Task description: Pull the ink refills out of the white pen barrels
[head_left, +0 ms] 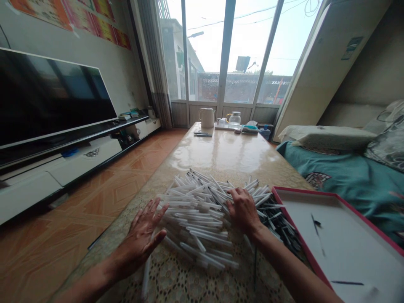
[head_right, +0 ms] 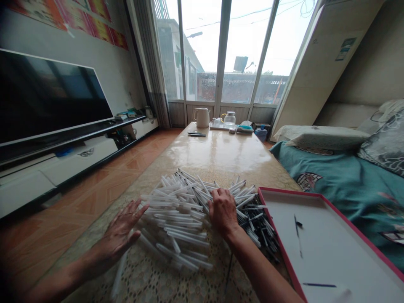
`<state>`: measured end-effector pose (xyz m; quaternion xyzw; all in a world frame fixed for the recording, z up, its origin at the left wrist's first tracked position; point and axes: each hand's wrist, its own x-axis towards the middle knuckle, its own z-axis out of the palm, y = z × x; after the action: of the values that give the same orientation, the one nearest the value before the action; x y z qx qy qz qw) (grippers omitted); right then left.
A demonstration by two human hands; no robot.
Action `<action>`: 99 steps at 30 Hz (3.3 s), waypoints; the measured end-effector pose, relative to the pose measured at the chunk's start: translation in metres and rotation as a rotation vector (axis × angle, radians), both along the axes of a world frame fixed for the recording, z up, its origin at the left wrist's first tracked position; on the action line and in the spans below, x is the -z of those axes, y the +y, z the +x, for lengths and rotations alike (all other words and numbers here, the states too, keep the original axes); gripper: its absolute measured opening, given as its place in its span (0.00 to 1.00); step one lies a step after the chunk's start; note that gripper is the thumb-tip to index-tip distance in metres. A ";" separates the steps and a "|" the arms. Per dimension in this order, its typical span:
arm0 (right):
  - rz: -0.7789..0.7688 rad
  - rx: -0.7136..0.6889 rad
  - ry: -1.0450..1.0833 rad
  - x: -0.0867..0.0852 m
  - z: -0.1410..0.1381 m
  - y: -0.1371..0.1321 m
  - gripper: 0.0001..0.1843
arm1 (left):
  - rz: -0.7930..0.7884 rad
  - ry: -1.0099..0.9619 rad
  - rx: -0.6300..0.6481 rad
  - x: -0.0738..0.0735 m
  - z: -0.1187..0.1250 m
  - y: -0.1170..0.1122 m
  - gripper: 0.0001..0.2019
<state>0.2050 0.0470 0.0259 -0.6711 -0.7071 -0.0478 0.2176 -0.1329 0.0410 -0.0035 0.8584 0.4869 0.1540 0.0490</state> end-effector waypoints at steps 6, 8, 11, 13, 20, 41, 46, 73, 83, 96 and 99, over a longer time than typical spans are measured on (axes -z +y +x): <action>-0.013 0.042 -0.020 -0.001 -0.007 0.014 0.05 | 0.035 -0.075 -0.038 0.016 0.047 -0.012 0.32; -0.011 0.057 -0.010 -0.003 -0.007 0.014 0.05 | 0.041 -0.126 -0.066 0.015 0.064 -0.007 0.32; 0.002 0.072 0.013 -0.009 0.002 0.007 0.05 | 0.032 -0.243 -0.083 0.010 0.079 0.002 0.30; 0.020 0.065 0.072 -0.012 0.011 -0.003 0.06 | 0.038 -0.314 -0.096 0.007 0.083 0.005 0.29; -0.135 -0.084 1.148 -0.009 0.021 -0.054 0.16 | 0.144 -0.422 -0.046 -0.014 0.076 -0.005 0.19; 0.132 -0.381 0.258 -0.016 0.014 -0.118 0.07 | 0.079 -0.203 0.463 -0.037 0.104 -0.056 0.09; -0.253 -0.479 0.101 -0.012 -0.006 -0.119 0.05 | 0.074 -0.139 0.509 -0.036 0.113 -0.060 0.08; -0.019 -0.355 0.303 0.014 0.019 -0.098 0.15 | -0.095 -0.395 -0.086 -0.062 0.090 -0.007 0.14; -0.105 -0.325 0.443 0.019 0.014 -0.104 0.15 | -0.065 -0.691 -0.132 -0.046 0.081 0.013 0.16; -0.272 -0.498 0.612 -0.017 -0.031 -0.110 0.15 | -1.067 -1.402 -0.036 -0.025 0.139 -0.070 0.17; -0.276 -0.375 0.734 -0.014 -0.028 -0.105 0.21 | -1.021 -1.550 -0.143 -0.021 0.139 -0.065 0.16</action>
<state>0.1772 -0.0580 0.0398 -0.5262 -0.6925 0.3293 0.3675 0.0057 -0.0245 0.0173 0.3580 0.3787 0.4541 0.7226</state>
